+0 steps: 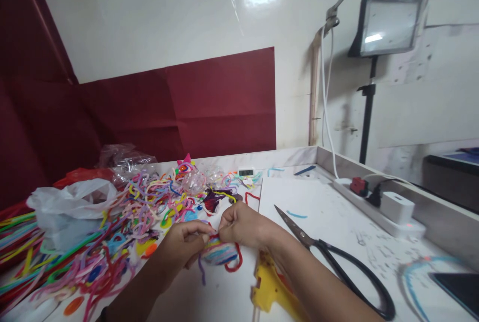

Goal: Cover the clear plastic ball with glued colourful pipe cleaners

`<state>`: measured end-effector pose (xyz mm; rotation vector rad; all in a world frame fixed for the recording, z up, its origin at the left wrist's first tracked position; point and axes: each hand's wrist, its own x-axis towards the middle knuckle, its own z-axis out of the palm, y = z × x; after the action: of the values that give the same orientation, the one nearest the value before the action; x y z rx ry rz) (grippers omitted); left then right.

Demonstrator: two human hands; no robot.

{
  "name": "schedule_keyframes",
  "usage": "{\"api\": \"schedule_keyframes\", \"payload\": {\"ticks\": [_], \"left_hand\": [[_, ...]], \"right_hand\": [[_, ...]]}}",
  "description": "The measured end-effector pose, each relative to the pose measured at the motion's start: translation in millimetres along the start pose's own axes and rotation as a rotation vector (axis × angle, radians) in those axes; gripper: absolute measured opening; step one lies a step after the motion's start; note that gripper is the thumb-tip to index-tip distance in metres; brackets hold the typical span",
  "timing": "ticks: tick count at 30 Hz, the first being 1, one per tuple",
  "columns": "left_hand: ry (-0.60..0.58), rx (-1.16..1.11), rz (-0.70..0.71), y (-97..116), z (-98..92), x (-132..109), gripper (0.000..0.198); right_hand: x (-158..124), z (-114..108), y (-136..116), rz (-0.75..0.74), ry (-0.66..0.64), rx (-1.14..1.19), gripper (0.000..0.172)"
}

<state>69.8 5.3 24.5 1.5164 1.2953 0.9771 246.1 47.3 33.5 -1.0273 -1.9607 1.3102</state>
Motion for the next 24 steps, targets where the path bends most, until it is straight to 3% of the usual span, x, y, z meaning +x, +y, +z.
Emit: {"api": "schedule_keyframes", "payload": {"ticks": [10,24], "left_hand": [[-0.053,0.001,-0.014,0.5,-3.9,-1.0,0.028],[-0.027,0.000,-0.018,-0.9,-4.3,-1.0,0.025]], "right_hand": [[-2.4,-5.2,-1.9,-0.005,-0.070,0.005,0.010],[-1.8,-3.6,0.2,-0.023,-0.068,0.022,0.014]]}}
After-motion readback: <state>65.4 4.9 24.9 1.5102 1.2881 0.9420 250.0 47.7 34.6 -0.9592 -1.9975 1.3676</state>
